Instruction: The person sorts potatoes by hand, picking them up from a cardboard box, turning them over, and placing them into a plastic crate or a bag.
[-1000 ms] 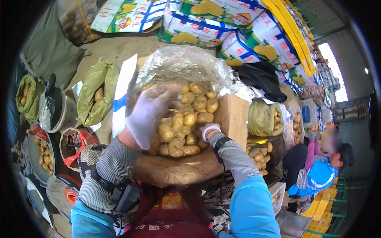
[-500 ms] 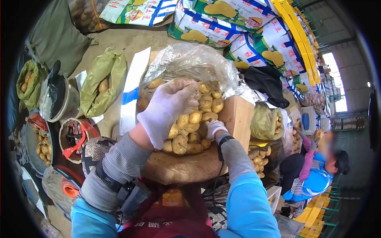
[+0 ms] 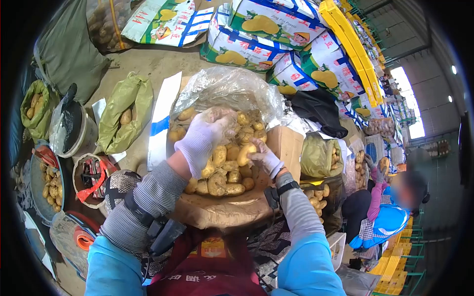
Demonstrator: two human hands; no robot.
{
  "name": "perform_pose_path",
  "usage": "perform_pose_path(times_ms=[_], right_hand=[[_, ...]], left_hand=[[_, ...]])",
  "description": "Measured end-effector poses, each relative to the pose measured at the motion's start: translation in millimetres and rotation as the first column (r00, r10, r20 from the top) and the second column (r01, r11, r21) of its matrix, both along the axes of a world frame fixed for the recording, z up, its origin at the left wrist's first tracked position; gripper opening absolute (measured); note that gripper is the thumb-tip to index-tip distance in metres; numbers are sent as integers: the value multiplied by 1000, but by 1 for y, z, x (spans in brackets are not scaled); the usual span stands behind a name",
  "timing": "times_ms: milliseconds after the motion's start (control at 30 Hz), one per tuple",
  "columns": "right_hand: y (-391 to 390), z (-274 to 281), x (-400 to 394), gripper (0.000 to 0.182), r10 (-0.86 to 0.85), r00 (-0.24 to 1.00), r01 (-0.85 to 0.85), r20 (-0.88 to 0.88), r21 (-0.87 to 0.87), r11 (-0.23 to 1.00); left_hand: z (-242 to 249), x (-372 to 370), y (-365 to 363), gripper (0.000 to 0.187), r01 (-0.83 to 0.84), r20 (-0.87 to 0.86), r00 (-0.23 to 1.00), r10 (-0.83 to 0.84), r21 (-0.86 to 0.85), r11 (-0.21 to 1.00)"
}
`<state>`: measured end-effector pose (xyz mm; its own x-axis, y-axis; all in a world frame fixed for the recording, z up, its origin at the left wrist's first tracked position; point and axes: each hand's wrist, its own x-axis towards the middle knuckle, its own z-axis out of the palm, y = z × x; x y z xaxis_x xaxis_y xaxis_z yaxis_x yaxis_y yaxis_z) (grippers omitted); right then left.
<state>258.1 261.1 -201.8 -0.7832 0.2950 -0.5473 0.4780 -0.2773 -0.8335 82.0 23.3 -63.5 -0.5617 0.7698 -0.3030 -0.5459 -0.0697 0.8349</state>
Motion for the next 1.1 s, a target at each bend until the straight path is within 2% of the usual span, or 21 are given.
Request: perform_pose_path(times_ms=[33,133,167,267,300,333,400,433,533,567,633,667,700,767,800,833,933,1000,1033,1067,1100], right_hand=[[-4,22,-3,62,-33,995,20,-97,-128,992],[-43,104,-8,64,-53,939,-18,-340,-203,979],[-53,115,-5,65,-61,900,-17,-431,-176,984],[-74,128,5,64,-10,841,13,-541,0,1000],[-85,134,7,62,-86,831,82,-550,-33,996],[-89,135,8,61,-34,836,122,-548,124,985],[-94,134,8,60,61,854,191,-517,419,888],[-96,134,8,53,10,861,232,-509,410,882],[-104,132,4,37,-139,868,347,-477,383,856],[-103,137,7,29,-229,928,335,-294,392,857],[-102,142,4,29,-276,893,373,-356,243,895],[-101,143,3,30,-302,873,387,-382,166,907],[-99,142,4,30,-238,870,349,-432,198,916],[-96,138,-1,30,-193,860,326,-472,219,919],[-96,137,-4,30,-174,854,319,-490,228,920],[-98,138,-5,33,-155,845,327,-512,266,907],[-102,136,-8,45,-83,834,320,-545,355,878],[-101,129,-9,54,-38,847,278,-530,380,882],[-104,138,-4,65,50,926,191,-374,580,792],[-106,137,-5,71,120,900,217,-418,670,710],[-108,135,-6,76,185,872,257,-452,747,613]], left_hand=[[-5,4,3,32,14,-39,999,-15,-26,1000],[-36,24,13,43,101,-357,923,-146,-141,985],[-5,35,7,54,152,-255,945,-204,-210,966],[-24,52,7,62,276,-256,940,-225,187,943],[-27,52,8,64,267,-157,960,-231,276,924],[-30,51,7,64,265,-150,961,-231,279,923],[-27,49,5,63,259,-133,964,-229,284,923],[-21,48,3,58,285,-231,946,-226,264,922],[-6,42,-4,58,332,-117,941,-318,125,935],[-5,37,-6,56,352,-48,936,-349,167,921],[-6,28,-12,54,381,89,906,-413,251,890],[-4,28,-13,50,403,-208,910,-359,235,885],[-3,29,-14,47,420,-487,829,-277,214,882],[-6,30,-14,43,418,-500,827,-258,240,876],[-12,31,-14,42,391,-237,913,-331,282,876],[-16,31,-14,42,353,45,921,-386,314,881],[-24,27,-14,40,304,221,884,-412,399,865],[-19,27,-16,39,335,187,884,-428,385,860],[-17,27,-14,39,358,169,880,-444,379,853],[-28,27,-16,40,396,-209,912,-353,227,890],[-51,26,-23,41,379,-571,776,-266,86,921]])
